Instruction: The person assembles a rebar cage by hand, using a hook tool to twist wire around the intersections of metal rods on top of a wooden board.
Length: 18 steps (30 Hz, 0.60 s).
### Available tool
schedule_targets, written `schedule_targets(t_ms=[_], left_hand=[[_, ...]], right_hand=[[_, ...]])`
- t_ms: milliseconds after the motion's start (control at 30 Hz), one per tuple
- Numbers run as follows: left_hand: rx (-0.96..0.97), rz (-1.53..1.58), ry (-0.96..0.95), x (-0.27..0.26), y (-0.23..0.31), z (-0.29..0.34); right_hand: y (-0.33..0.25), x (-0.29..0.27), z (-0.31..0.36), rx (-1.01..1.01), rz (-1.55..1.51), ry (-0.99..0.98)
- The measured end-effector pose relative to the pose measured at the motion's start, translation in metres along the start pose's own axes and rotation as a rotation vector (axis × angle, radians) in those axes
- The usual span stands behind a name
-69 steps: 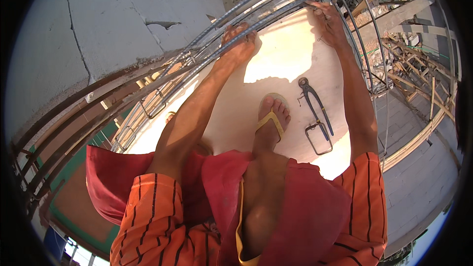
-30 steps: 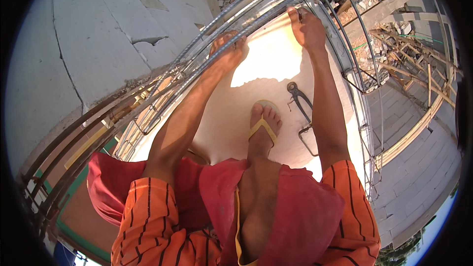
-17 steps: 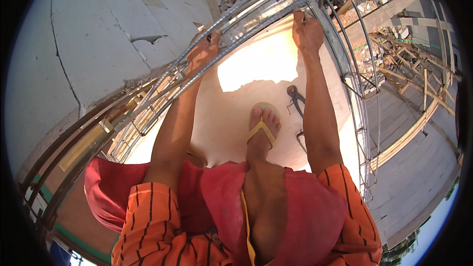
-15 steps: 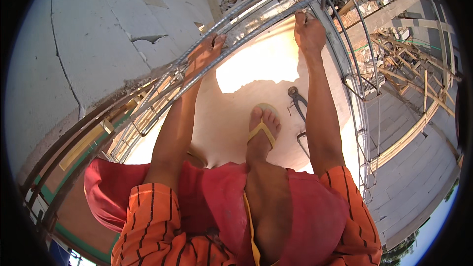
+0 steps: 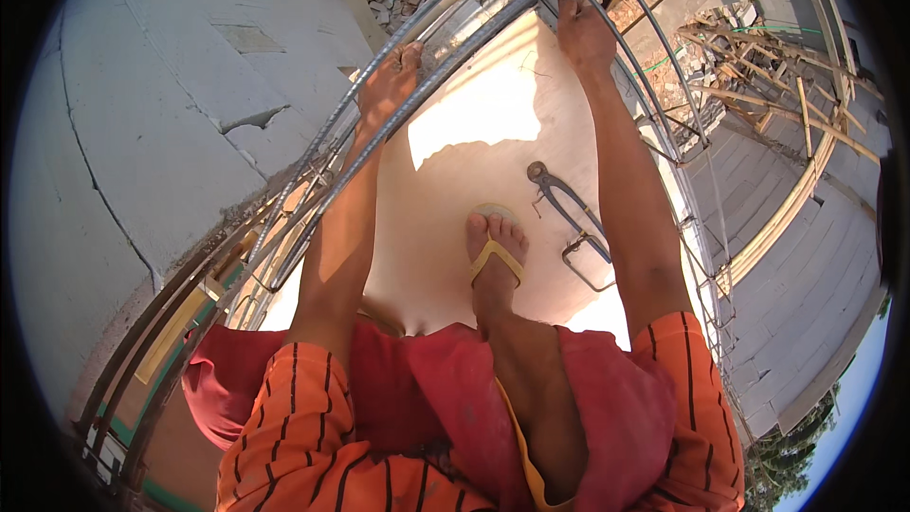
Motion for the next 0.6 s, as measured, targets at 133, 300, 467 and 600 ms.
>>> schedule_targets(t_ms=[133, 300, 467, 600], left_hand=[[-0.123, -0.019, -0.093, 0.005, 0.011, -0.002], [-0.113, -0.037, -0.066, 0.004, 0.012, 0.001], [0.116, 0.182, 0.089, 0.016, -0.008, -0.009], [0.103, 0.061, 0.093, 0.012, 0.001, -0.009]], right_hand=[[0.002, -0.001, 0.006, 0.048, -0.109, 0.127], [0.009, 0.012, 0.004, 0.059, -0.191, 0.155], [-0.009, 0.004, 0.011, -0.013, -0.207, 0.193], [0.007, 0.016, 0.002, -0.107, -0.224, 0.318]])
Point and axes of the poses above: each hand's wrist, its own z-axis away from the middle knuckle, its own x-axis out of the palm, y = z × x, the point moved 1 cm from there along -z, towards the middle knuckle, and after that the axes turned 2 degrees about -y, right-handed, at the moved point
